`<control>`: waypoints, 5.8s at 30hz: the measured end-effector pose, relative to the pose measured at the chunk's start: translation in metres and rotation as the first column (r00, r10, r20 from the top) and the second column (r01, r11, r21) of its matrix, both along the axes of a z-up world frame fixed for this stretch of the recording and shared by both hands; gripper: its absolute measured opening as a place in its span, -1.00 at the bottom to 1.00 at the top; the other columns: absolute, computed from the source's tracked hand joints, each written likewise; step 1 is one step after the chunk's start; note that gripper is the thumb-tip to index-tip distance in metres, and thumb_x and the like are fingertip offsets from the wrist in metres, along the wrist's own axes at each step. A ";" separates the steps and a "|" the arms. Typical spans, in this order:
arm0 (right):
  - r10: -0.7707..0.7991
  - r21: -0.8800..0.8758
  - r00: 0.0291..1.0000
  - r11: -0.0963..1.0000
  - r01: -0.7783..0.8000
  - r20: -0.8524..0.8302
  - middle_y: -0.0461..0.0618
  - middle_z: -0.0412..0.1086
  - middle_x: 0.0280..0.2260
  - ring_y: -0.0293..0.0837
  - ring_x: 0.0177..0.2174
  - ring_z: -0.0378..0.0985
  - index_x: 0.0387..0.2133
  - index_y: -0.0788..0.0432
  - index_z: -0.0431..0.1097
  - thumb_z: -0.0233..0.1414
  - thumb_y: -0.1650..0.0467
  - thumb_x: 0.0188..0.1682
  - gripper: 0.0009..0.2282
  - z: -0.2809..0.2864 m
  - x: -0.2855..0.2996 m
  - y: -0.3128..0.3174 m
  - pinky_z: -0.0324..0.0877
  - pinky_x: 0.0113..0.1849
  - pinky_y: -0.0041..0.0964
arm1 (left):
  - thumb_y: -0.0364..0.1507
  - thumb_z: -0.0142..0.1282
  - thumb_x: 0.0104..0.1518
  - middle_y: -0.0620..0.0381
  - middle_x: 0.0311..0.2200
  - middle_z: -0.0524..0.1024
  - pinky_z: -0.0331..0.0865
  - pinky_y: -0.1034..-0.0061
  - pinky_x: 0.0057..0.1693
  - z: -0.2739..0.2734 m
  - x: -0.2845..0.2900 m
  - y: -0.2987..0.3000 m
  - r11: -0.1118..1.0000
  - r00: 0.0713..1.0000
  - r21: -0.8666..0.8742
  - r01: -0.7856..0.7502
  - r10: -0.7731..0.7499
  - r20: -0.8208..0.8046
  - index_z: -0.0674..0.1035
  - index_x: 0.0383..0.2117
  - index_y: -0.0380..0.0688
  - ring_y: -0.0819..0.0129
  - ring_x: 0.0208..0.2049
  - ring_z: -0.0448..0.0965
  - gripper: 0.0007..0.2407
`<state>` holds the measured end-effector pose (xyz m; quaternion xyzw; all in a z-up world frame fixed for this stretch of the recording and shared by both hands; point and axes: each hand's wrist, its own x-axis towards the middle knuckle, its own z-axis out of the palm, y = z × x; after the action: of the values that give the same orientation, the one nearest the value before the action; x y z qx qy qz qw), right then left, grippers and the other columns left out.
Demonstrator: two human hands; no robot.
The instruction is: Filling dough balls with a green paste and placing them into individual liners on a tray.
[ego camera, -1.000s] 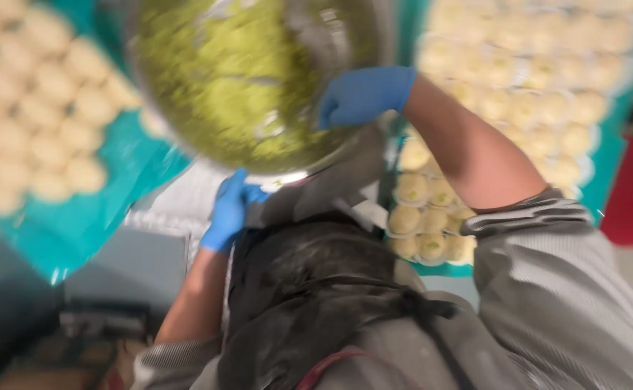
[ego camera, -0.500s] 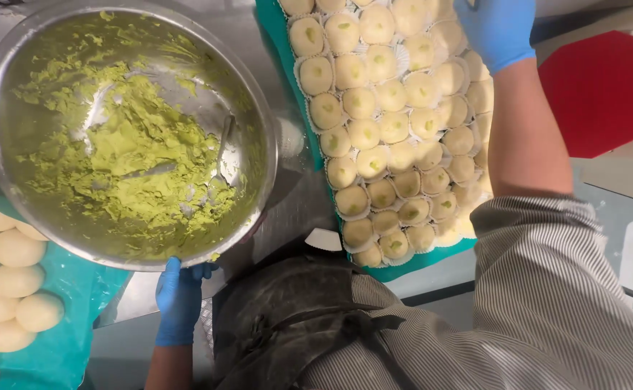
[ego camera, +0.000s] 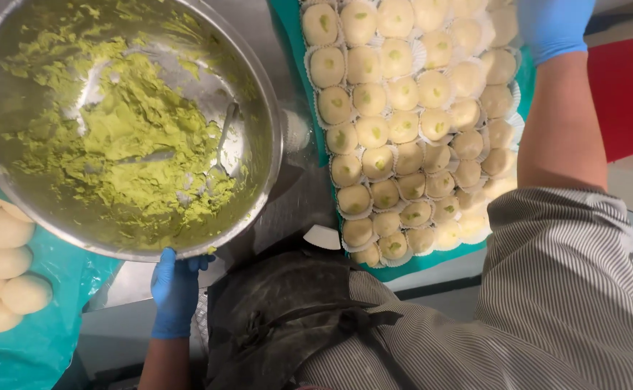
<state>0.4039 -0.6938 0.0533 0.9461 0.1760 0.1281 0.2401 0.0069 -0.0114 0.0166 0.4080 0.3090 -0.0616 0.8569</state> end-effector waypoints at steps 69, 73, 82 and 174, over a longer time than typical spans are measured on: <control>-0.188 0.303 0.976 0.929 0.214 -0.113 0.12 0.48 -0.37 0.09 -0.56 0.39 0.17 -0.02 0.57 0.06 0.48 -0.07 -0.52 0.006 -0.158 0.024 0.40 -0.44 -0.14 | -0.35 -0.15 0.47 0.09 -0.51 0.45 0.47 0.39 -0.07 -0.005 0.002 0.002 0.996 0.998 0.087 -0.016 0.022 -0.061 0.48 -0.31 -0.23 0.30 -0.42 0.49 -0.75; -0.215 0.451 0.974 0.878 0.163 0.066 0.06 0.51 -0.37 -0.03 -0.54 0.44 -0.23 0.08 0.72 0.18 0.44 0.02 -0.85 0.026 -0.148 0.029 0.41 -0.44 -0.23 | -0.32 -0.21 0.47 0.07 -0.51 0.45 0.45 0.34 -0.03 -0.012 0.005 0.001 0.995 1.000 0.096 0.005 -0.002 -0.028 0.46 -0.35 -0.23 0.28 -0.42 0.47 -0.72; 0.608 0.733 0.794 0.545 -0.407 -0.012 0.15 0.37 -0.42 0.12 -0.50 0.27 -0.08 0.36 0.67 0.16 0.63 -0.09 -0.71 0.099 -0.146 0.353 0.25 -0.38 -0.04 | -0.28 -0.14 0.41 0.04 -0.70 0.45 0.58 0.27 -0.14 -0.037 0.003 -0.003 0.992 0.998 0.110 -0.058 0.062 -0.033 0.53 -0.55 -0.30 0.27 -0.61 0.49 -0.60; 0.253 0.170 0.192 0.914 -0.368 -0.948 0.31 0.58 -0.35 0.33 -0.27 0.64 -0.23 0.26 0.59 -0.11 0.34 0.00 -0.68 0.048 -0.164 0.538 0.52 -0.14 0.28 | -0.09 0.00 0.33 0.08 -0.68 0.55 0.44 0.33 0.06 -0.013 0.018 -0.022 0.883 0.981 0.439 0.170 -0.107 -0.164 0.61 -0.69 -0.12 0.16 -0.42 0.64 -0.53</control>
<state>0.2401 -0.1560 0.1012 0.7592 0.4772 -0.4316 0.0981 0.0247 -0.0335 0.0034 0.6112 0.3419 -0.0770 0.7096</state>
